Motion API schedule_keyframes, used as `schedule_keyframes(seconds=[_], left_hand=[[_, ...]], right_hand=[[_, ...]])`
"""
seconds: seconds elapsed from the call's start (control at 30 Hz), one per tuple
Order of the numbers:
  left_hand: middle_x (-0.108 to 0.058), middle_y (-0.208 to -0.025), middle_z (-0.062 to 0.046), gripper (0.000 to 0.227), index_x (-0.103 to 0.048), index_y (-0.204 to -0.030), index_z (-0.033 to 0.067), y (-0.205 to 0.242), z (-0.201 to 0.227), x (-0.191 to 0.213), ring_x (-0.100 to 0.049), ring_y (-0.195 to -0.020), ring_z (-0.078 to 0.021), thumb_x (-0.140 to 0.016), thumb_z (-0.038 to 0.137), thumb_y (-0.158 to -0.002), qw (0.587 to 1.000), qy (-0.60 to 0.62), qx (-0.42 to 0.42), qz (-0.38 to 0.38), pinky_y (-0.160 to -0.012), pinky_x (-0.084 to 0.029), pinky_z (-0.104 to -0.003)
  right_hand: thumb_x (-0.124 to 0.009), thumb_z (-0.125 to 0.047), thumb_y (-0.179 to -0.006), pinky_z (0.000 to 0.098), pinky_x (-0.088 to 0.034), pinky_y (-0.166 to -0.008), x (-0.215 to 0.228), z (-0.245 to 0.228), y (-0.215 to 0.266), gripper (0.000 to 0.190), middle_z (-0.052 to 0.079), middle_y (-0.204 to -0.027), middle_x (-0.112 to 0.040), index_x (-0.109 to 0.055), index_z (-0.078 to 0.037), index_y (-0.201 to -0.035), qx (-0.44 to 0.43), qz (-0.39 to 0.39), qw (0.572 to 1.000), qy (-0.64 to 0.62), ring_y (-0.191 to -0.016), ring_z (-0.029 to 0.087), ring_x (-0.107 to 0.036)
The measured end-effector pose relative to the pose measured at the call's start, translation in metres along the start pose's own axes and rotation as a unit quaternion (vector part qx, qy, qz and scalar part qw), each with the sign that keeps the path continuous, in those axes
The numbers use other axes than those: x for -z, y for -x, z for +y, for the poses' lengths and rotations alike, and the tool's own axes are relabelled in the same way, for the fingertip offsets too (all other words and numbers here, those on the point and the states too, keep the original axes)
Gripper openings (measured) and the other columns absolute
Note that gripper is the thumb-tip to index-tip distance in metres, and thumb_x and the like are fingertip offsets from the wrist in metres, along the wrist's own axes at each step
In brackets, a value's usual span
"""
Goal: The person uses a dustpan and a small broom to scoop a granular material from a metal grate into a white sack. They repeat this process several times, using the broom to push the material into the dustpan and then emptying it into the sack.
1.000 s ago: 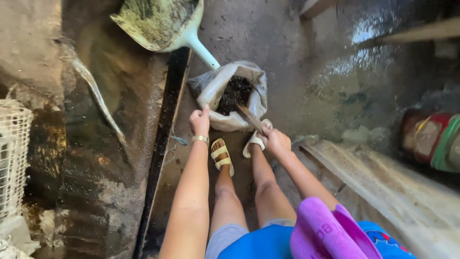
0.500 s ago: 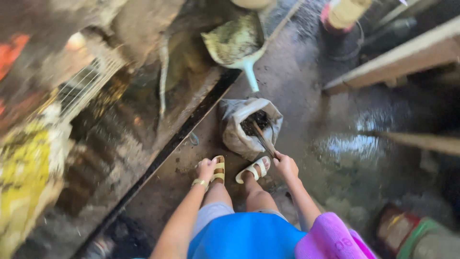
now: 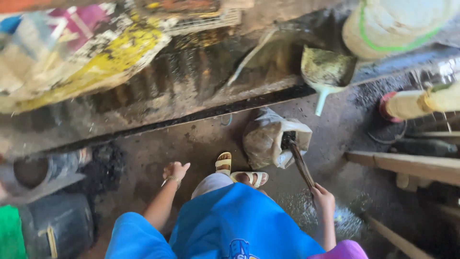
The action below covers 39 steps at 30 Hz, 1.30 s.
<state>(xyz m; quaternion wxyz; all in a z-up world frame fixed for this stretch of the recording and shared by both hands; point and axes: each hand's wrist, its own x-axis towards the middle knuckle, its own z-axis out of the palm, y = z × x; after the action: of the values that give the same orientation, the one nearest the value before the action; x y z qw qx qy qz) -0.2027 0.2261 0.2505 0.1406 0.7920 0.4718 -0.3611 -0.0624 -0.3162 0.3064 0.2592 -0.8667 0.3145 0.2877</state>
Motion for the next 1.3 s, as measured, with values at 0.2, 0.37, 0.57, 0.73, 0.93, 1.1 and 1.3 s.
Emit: schedule_keyframes(seconds=[0.2,0.37,0.57,0.73,0.93,1.1,1.3], left_hand=[[-0.074,-0.119,-0.011,0.043,-0.080,-0.110,0.0168,-0.019,-0.033,-0.011,-0.066,-0.115,-0.0361,-0.057,0.044,-0.086,0.997,0.073,0.008,0.027,-0.090,-0.055,-0.044],[-0.068,-0.132,-0.009,0.046,-0.075,-0.123,0.0201,-0.026,-0.092,-0.016,-0.059,-0.126,-0.0325,-0.056,0.047,-0.091,0.991,0.096,0.089,-0.007,-0.098,-0.052,-0.045],[-0.062,-0.140,-0.009,0.052,-0.068,-0.133,0.0177,-0.004,-0.139,-0.035,-0.055,-0.132,-0.0318,-0.055,0.052,-0.096,0.974,0.157,0.158,-0.033,-0.103,-0.049,-0.046],[-0.065,-0.138,-0.013,0.058,-0.062,-0.139,0.0099,0.032,-0.147,-0.058,-0.060,-0.129,-0.0331,-0.043,0.051,-0.103,0.987,0.134,0.073,-0.047,-0.114,-0.040,-0.046],[-0.070,-0.125,-0.021,0.055,-0.073,-0.118,0.0049,0.063,-0.119,-0.054,-0.063,-0.118,-0.0451,-0.047,0.046,-0.092,0.983,0.159,0.080,-0.052,-0.099,-0.048,-0.048],[-0.073,-0.120,-0.012,0.041,-0.080,-0.111,0.0282,0.029,-0.102,-0.061,-0.064,-0.119,-0.0391,-0.071,0.060,-0.087,0.975,0.207,0.062,0.051,-0.097,-0.052,-0.045],[-0.074,-0.117,-0.015,0.046,-0.076,-0.119,0.0242,0.019,-0.090,-0.041,-0.066,-0.115,-0.0401,-0.071,0.059,-0.090,0.974,0.214,0.026,0.069,-0.093,-0.054,-0.050]], right_hand=[[-0.074,-0.019,-0.087,0.0310,-0.037,-0.042,0.035,0.027,0.036,0.039,0.003,-0.071,-0.062,-0.076,-0.014,-0.125,-0.006,0.052,0.987,-0.149,-0.056,0.011,-0.050],[-0.073,-0.013,-0.094,0.0321,-0.041,-0.046,0.075,0.024,0.057,0.032,0.019,-0.072,-0.064,-0.074,-0.010,-0.126,-0.023,0.052,0.989,-0.136,-0.053,0.022,-0.054],[-0.063,-0.005,-0.103,0.0411,-0.045,-0.091,0.130,0.040,0.029,0.039,0.032,-0.117,-0.065,-0.062,0.001,-0.141,0.045,-0.070,0.988,-0.130,-0.096,0.040,-0.063],[-0.074,-0.023,-0.093,0.0337,-0.031,-0.036,0.136,0.038,0.046,0.029,0.011,-0.074,-0.061,-0.075,-0.014,-0.121,0.052,0.049,0.991,-0.117,-0.056,0.021,-0.058],[-0.056,-0.012,-0.099,0.0284,-0.041,-0.081,0.140,0.028,0.107,0.035,-0.001,-0.120,-0.063,-0.068,-0.008,-0.133,0.014,0.045,0.978,-0.204,-0.106,0.007,-0.052],[-0.076,-0.017,-0.086,0.0359,-0.055,-0.045,0.122,0.087,0.081,0.038,0.019,-0.078,-0.069,-0.073,-0.019,-0.124,-0.012,0.112,0.965,-0.236,-0.060,0.019,-0.062],[-0.073,-0.015,-0.088,0.0336,-0.050,-0.039,0.113,0.100,0.074,0.035,0.022,-0.081,-0.067,-0.073,-0.016,-0.123,-0.009,0.103,0.958,-0.268,-0.058,0.020,-0.062]])
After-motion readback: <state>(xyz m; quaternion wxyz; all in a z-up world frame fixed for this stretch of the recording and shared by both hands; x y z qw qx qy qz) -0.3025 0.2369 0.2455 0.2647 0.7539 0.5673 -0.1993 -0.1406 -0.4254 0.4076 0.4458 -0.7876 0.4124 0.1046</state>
